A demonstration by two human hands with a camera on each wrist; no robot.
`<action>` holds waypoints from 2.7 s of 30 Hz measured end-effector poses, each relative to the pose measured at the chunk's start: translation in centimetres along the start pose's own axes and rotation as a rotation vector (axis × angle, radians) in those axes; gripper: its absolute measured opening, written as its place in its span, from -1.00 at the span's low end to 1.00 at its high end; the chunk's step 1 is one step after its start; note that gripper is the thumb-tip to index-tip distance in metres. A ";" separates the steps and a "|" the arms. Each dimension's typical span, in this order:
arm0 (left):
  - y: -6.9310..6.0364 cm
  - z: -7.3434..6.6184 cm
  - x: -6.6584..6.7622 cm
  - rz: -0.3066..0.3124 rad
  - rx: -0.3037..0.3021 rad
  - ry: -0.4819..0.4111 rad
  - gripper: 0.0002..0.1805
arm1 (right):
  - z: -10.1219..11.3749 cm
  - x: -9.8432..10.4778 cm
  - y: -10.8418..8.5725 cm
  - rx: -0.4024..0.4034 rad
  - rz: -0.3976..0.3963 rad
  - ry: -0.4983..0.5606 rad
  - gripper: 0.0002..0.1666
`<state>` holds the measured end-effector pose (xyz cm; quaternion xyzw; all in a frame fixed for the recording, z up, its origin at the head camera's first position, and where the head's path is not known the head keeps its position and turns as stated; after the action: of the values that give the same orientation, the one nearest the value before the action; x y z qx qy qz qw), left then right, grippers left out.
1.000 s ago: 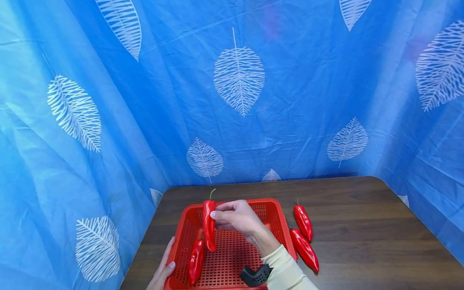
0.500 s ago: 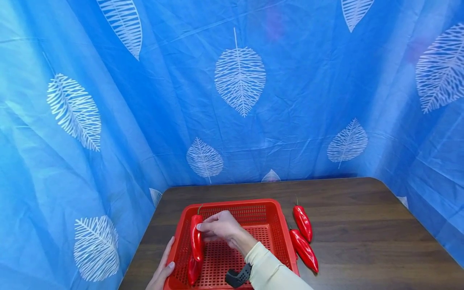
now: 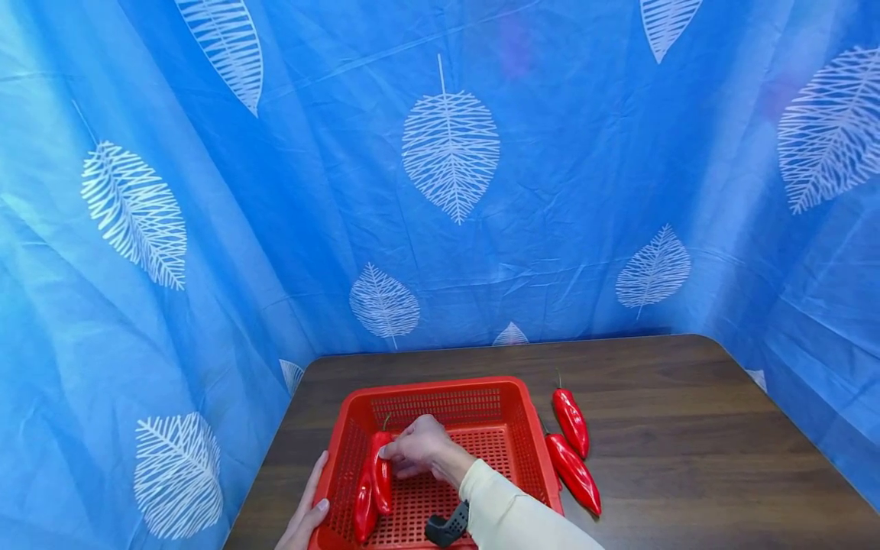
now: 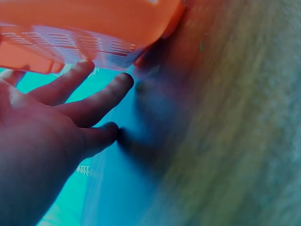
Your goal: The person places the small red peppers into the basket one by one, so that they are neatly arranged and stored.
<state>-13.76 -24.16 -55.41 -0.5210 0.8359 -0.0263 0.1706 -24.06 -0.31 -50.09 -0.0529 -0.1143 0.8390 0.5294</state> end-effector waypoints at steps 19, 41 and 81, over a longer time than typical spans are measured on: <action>0.9 2.8 2.7 0.081 -0.111 -0.035 -0.12 | -1.3 -0.2 0.1 -0.047 -0.051 -0.203 -0.76; 0.2 1.1 1.1 0.067 -0.076 -0.031 -0.10 | -0.4 0.5 -0.2 -0.003 -0.065 -0.353 -0.65; -0.2 0.1 -0.1 -0.020 0.047 -0.007 -0.05 | 7.3 15.5 -7.7 0.202 0.253 -0.058 -0.35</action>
<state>-13.49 -24.18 -55.45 -0.5250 0.8294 -0.0459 0.1854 -25.58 15.79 -40.65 0.0109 -0.0370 0.9073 0.4187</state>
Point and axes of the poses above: each hand's wrist, its own y-axis towards the middle knuckle, its own x-axis out of the back of the hand, z = x × y, the point moved 2 cm from there along y, towards the middle knuckle, and after that the axes turned 7 degrees about x, right-handed, at the moved point
